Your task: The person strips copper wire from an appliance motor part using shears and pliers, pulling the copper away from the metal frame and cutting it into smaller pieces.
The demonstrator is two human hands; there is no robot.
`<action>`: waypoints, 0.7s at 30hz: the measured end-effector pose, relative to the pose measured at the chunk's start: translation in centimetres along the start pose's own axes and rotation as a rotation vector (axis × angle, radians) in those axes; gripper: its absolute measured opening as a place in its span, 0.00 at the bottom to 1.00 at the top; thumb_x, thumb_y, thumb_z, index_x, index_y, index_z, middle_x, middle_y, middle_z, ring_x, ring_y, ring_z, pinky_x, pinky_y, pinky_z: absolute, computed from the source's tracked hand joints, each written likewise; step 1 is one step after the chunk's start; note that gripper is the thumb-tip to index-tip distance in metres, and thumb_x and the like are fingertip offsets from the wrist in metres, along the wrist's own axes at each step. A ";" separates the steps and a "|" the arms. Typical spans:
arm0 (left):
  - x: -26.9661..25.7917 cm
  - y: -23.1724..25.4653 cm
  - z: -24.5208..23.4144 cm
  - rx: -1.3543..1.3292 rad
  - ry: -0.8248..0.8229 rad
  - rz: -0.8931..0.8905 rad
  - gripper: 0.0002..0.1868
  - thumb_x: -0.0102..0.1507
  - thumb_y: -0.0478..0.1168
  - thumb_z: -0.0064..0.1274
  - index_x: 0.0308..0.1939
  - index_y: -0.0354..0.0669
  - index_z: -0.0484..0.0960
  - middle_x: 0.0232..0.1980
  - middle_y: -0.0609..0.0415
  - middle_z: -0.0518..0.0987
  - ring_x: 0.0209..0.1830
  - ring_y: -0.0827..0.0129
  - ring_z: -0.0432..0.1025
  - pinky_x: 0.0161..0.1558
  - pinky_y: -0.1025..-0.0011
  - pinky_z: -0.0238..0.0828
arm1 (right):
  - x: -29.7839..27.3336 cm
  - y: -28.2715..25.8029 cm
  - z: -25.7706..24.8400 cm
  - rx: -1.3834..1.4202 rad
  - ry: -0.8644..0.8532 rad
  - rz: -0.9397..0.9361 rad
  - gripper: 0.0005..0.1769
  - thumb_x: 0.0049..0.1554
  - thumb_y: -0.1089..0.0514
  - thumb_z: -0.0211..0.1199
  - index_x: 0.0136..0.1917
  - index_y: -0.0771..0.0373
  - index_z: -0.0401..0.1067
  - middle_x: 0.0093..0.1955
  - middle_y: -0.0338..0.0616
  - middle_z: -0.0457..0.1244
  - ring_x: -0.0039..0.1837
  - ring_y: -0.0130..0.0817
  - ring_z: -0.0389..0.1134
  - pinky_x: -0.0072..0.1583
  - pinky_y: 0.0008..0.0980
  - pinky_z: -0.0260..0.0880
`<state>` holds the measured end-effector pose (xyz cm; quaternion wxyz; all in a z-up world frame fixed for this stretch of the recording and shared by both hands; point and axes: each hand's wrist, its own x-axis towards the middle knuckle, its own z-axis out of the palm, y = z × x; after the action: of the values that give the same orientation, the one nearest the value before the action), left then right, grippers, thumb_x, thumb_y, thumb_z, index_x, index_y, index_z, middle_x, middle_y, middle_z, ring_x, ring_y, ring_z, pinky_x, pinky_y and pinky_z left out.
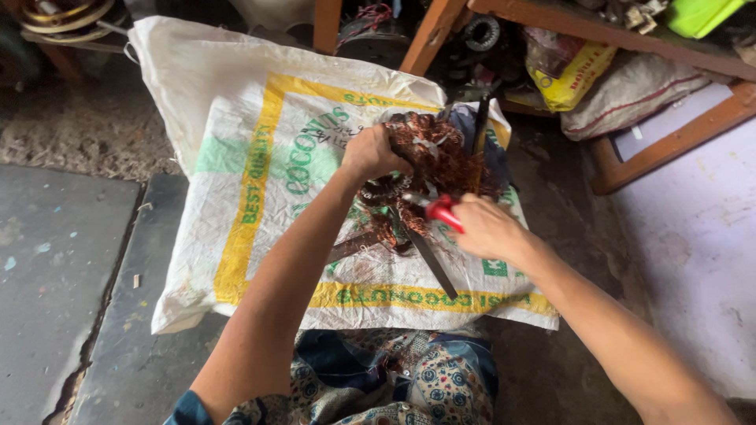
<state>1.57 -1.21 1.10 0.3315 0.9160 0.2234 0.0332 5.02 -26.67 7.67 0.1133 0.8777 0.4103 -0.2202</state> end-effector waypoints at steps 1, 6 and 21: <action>0.2 0.3 0.0 0.011 0.014 0.015 0.41 0.47 0.65 0.71 0.49 0.36 0.78 0.42 0.51 0.80 0.39 0.66 0.76 0.40 0.69 0.78 | 0.3 -1.0 -0.6 -0.088 -0.037 0.016 0.07 0.54 0.65 0.58 0.48 0.65 0.69 0.50 0.52 0.60 0.46 0.43 0.67 0.52 0.51 0.73; -0.5 0.1 -0.2 0.063 0.084 0.010 0.53 0.45 0.68 0.74 0.55 0.30 0.69 0.43 0.47 0.79 0.40 0.61 0.77 0.42 0.68 0.77 | 1.9 -5.6 -2.5 -0.314 -0.058 -0.022 0.18 0.49 0.63 0.64 0.54 0.68 0.75 0.67 0.55 0.54 0.71 0.56 0.54 0.71 0.72 0.52; -0.5 2.1 1.3 0.111 0.141 0.030 0.34 0.53 0.59 0.69 0.47 0.36 0.76 0.41 0.50 0.78 0.38 0.64 0.75 0.42 0.65 0.77 | 1.6 -10.7 -3.6 -0.670 -0.173 0.071 0.35 0.47 0.52 0.76 0.66 0.61 0.70 0.71 0.61 0.52 0.71 0.62 0.52 0.65 0.91 0.37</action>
<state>2.24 -3.58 1.43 0.2632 0.9315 0.2342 0.0903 -1.30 -17.42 9.88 0.4372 0.7836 0.4177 -0.1427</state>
